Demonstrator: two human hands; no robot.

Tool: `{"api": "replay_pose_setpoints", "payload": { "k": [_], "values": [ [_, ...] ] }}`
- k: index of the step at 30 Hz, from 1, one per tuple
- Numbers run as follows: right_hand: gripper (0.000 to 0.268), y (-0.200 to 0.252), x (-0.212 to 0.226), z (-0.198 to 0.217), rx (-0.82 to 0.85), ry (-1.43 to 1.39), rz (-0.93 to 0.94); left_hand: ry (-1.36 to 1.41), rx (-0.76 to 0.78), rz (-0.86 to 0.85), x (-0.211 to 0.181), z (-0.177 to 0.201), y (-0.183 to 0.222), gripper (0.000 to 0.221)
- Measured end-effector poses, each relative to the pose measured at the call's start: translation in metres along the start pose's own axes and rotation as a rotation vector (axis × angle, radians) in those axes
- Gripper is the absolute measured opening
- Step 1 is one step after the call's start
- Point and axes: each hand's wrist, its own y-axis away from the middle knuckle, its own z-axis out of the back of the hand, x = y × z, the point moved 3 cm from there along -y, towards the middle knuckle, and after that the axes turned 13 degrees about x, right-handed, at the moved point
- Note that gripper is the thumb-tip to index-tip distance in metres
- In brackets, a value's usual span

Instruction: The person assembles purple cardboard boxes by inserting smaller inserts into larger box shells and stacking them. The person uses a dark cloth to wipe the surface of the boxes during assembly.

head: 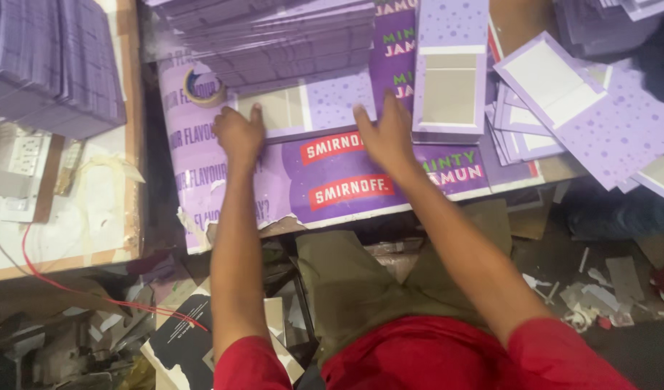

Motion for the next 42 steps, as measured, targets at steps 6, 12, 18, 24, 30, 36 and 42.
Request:
{"api": "replay_pose_setpoints", "payload": {
  "k": [6,12,18,24,30,36,42],
  "values": [
    [0.065,-0.082,-0.042,-0.072,0.18,0.039,-0.339,0.305,0.266,0.413,-0.007,0.024,-0.015,0.072],
    [0.071,-0.065,-0.04,-0.037,0.303,-0.395,-0.439,0.792,0.332,0.229,-0.023,0.051,0.026,0.061],
    [0.106,-0.008,-0.034,-0.012,0.218,-0.695,0.007,1.166,0.11,-0.342,0.002,0.064,0.104,0.066],
    [0.121,0.026,-0.053,-0.035,0.268,-0.51,-0.073,0.944,0.354,-0.014,0.033,0.008,0.123,0.051],
    [0.098,0.023,-0.049,-0.034,0.286,-0.65,0.01,0.992,0.361,-0.056,0.027,0.014,0.128,0.046],
    [0.092,0.014,-0.056,-0.042,0.328,-0.67,-0.088,1.082,0.336,-0.115,0.018,0.021,0.118,0.055],
    [0.074,0.021,-0.043,-0.031,0.236,-0.635,0.011,0.77,0.265,-0.112,0.02,0.024,0.115,0.057]
  ]
}}
